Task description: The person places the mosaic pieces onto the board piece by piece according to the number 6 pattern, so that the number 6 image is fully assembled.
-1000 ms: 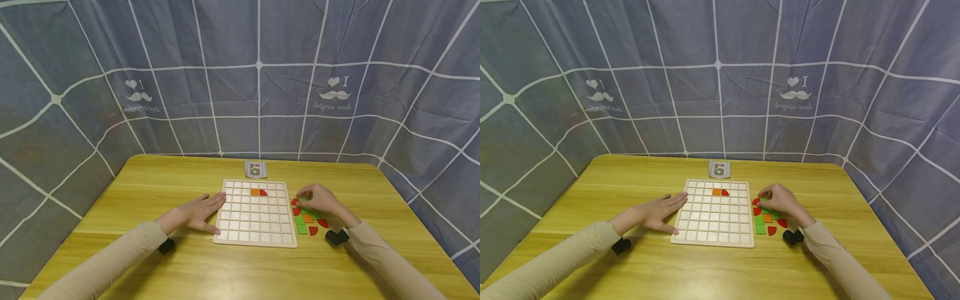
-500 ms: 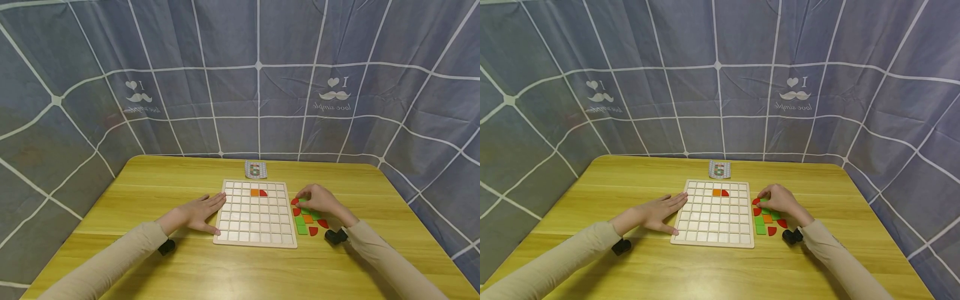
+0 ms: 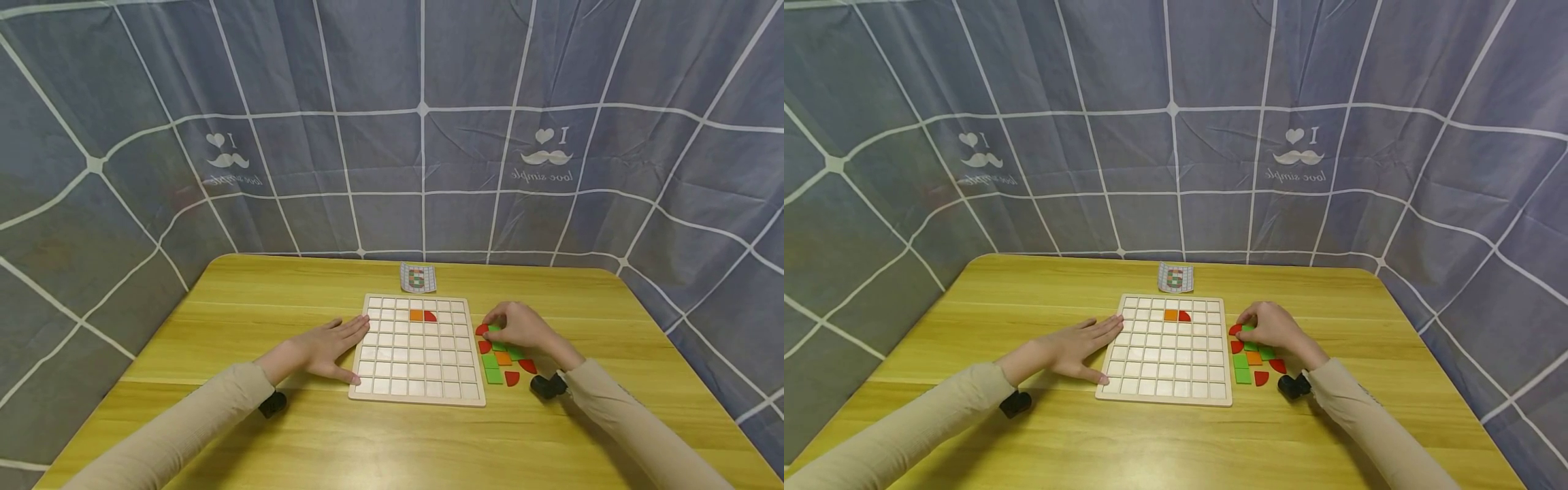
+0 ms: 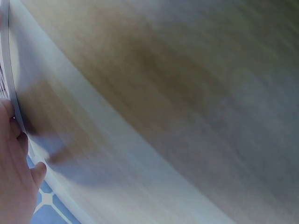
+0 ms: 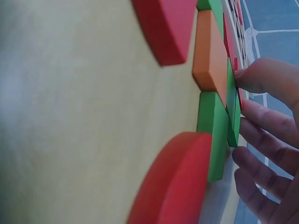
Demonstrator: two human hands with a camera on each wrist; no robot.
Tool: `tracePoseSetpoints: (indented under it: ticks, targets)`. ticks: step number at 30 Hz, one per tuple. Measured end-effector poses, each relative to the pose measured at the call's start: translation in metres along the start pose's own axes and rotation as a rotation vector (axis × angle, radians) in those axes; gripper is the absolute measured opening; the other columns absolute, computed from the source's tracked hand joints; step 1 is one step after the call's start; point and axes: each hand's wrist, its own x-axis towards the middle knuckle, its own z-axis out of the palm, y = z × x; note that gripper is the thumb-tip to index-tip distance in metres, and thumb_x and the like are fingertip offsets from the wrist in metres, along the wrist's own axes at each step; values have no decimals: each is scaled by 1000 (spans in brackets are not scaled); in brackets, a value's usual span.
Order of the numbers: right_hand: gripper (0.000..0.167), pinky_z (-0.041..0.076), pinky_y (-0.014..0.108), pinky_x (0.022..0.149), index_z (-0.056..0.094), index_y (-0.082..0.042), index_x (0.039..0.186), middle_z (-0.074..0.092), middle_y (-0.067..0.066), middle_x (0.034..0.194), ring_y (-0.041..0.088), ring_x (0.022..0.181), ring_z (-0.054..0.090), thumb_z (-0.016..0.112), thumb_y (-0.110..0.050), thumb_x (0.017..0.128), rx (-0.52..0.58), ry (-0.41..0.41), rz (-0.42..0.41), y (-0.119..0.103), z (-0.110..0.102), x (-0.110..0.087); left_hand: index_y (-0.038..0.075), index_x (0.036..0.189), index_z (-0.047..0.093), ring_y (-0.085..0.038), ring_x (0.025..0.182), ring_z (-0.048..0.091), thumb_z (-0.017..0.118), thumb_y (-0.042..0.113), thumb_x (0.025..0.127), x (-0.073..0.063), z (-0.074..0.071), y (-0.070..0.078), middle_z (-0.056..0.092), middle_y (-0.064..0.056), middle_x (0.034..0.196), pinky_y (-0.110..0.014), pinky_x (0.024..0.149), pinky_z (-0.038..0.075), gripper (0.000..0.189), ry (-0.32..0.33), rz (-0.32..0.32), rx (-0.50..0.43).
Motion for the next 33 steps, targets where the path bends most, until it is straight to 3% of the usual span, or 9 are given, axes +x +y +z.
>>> tracePoseSetpoints:
  ticks: [10, 33]
  targets:
    - [23, 46, 24, 62, 74, -12, 94, 69, 0, 86, 9, 69, 53, 79, -26, 77, 29, 43, 13, 3, 0, 1, 9, 156, 6, -21, 151, 5, 51, 71, 84, 0, 0, 0, 0, -8, 164, -47, 122, 13, 105, 5, -1, -13]
    - [28, 46, 25, 58, 76, -11, 97, 73, 3, 90, 11, 71, 58, 80, -31, 77, 63, 99, 11, -34, -1, 22, 9, 156, 6, -22, 151, 4, 51, 70, 85, -1, -1, -1, -1, -9, 163, -47, 122, 12, 104, -3, -5, -11]
